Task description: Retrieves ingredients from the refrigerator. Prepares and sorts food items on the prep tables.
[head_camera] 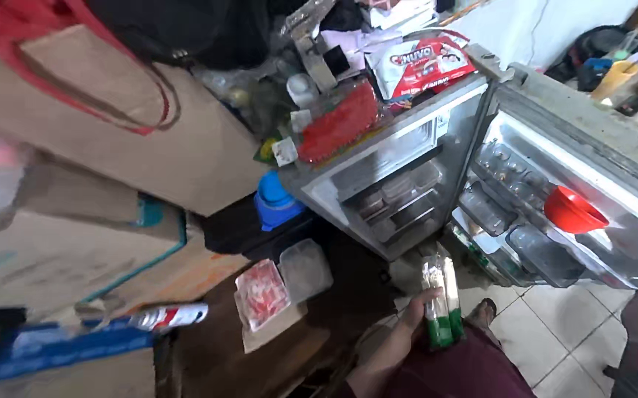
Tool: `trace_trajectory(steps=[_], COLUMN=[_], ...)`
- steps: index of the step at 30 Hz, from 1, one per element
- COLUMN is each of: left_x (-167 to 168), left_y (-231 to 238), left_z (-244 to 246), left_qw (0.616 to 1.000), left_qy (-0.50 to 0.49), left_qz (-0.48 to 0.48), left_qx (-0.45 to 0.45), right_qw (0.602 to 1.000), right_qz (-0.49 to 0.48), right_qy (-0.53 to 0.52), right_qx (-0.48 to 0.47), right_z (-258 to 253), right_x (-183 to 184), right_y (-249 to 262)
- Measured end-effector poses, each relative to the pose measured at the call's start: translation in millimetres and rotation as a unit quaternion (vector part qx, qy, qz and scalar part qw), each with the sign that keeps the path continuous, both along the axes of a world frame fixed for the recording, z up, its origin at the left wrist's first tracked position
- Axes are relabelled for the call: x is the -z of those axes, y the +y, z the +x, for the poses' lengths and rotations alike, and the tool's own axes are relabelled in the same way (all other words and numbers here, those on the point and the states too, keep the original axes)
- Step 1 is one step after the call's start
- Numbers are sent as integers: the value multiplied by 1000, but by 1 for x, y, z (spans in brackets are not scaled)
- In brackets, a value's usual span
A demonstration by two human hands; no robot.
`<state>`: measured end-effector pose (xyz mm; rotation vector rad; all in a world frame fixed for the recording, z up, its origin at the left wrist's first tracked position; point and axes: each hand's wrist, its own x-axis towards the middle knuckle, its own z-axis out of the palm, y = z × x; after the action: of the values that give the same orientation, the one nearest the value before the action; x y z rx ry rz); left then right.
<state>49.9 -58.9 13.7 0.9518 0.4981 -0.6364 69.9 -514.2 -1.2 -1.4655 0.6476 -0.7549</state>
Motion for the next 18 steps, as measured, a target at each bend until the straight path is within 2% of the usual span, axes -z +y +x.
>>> trace_trajectory(steps=[4, 7, 8, 11, 13, 14, 17, 18], left_x=[-9, -20, -26, -52, -57, -55, -48, -45], left_y=[55, 73, 75, 61, 40, 32, 16, 7], left_z=[-5, -8, -11, -15, -26, -37, -73, -82], left_qw=[989, 952, 938, 853, 797, 790, 822, 821], left_qy=[-64, -136, -154, -259, -317, -316, -259, -241], left_qz=[-65, -148, -149, -181, -203, -198, -99, -73], left_qx=[117, 229, 273, 415, 473, 486, 498, 513], right_qw=[1000, 999, 998, 990, 983, 979, 972, 971], right_qz=[10, 9, 9, 28, 70, 99, 159, 180], right_qy=[6, 31, 51, 88, 60, 35, -20, -26], right_qx=[24, -1, -21, -108, -158, -172, -173, -157], right_z=[-46, -89, -106, -163, -203, -222, -277, -293], right_x=[1, 3, 4, 10, 6, 2, -6, -10], right_y=[83, 153, 176, 239, 277, 293, 331, 342])
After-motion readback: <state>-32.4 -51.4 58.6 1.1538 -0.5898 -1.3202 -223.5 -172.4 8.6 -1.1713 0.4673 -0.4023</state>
